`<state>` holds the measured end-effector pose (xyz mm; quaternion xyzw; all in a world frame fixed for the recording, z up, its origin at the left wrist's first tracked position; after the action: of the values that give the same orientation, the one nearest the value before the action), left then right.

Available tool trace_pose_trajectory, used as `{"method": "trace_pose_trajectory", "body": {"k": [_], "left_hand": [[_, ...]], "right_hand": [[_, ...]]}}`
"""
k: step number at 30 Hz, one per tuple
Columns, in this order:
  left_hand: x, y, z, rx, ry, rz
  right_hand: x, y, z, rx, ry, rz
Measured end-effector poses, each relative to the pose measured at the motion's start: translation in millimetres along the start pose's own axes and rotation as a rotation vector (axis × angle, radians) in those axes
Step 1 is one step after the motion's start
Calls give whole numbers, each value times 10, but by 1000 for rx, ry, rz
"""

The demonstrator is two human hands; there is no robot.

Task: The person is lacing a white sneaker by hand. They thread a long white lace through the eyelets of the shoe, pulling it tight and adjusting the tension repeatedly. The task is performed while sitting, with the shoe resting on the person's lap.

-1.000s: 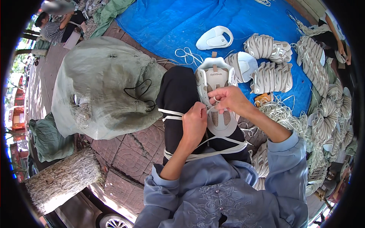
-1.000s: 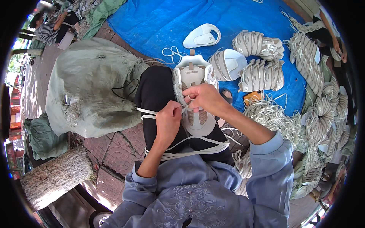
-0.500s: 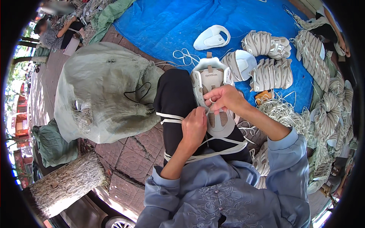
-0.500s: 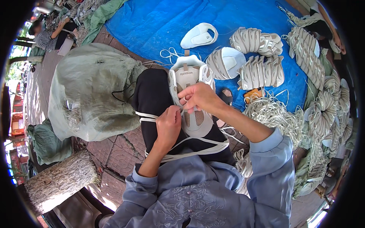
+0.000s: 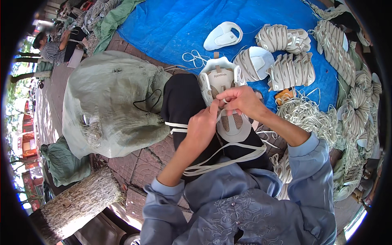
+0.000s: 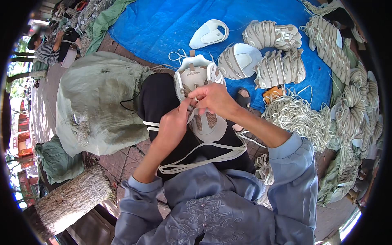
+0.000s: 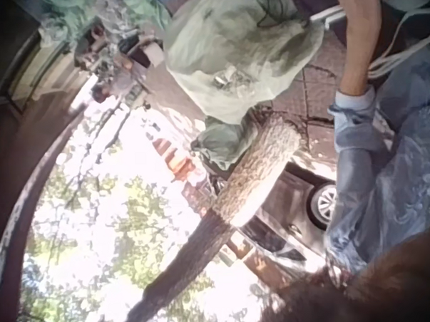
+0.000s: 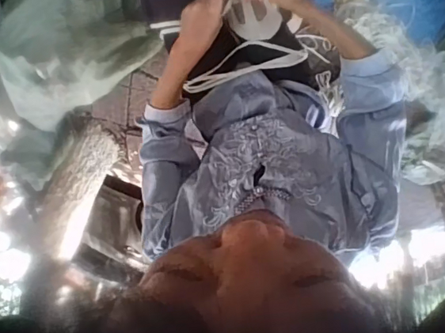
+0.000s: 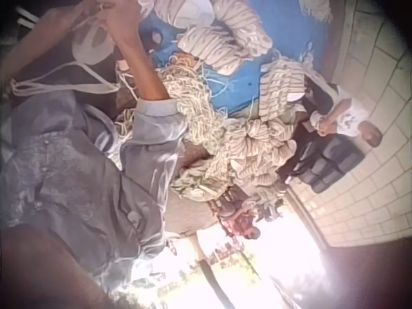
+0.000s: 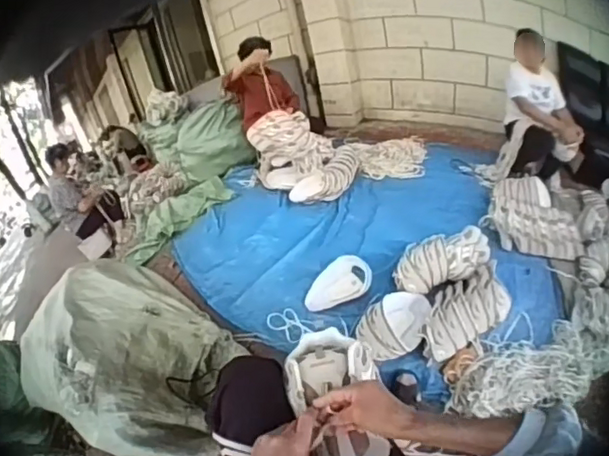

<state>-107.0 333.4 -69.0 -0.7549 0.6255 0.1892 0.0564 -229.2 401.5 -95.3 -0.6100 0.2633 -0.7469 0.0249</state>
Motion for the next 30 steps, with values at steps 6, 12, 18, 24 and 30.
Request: {"method": "trace_pose_trajectory", "body": {"k": [6, 12, 18, 24, 30], "left_hand": [[142, 315, -76, 476, 254, 241], [77, 179, -83, 353, 198, 242], [79, 11, -112, 298, 128, 178], [153, 111, -134, 402, 30, 135], [105, 75, -136, 380, 100, 171]], "right_hand": [[22, 1, 44, -10, -178, -7], [26, 40, 92, -9, -256, -18], [28, 64, 172, 34, -324, -60], [96, 96, 199, 90, -556, -188], [158, 51, 241, 88, -838, -366]]}}
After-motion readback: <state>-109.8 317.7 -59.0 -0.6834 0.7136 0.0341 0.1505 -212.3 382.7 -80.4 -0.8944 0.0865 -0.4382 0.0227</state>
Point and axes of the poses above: each hand's wrist, its own y-axis towards the middle knuckle, its own z-axis out of the palm, x = y × z, the point moved 4 cm from there along y, towards the middle knuckle, and after that the axes turned 3 degrees about z, right-handed, at the moved point
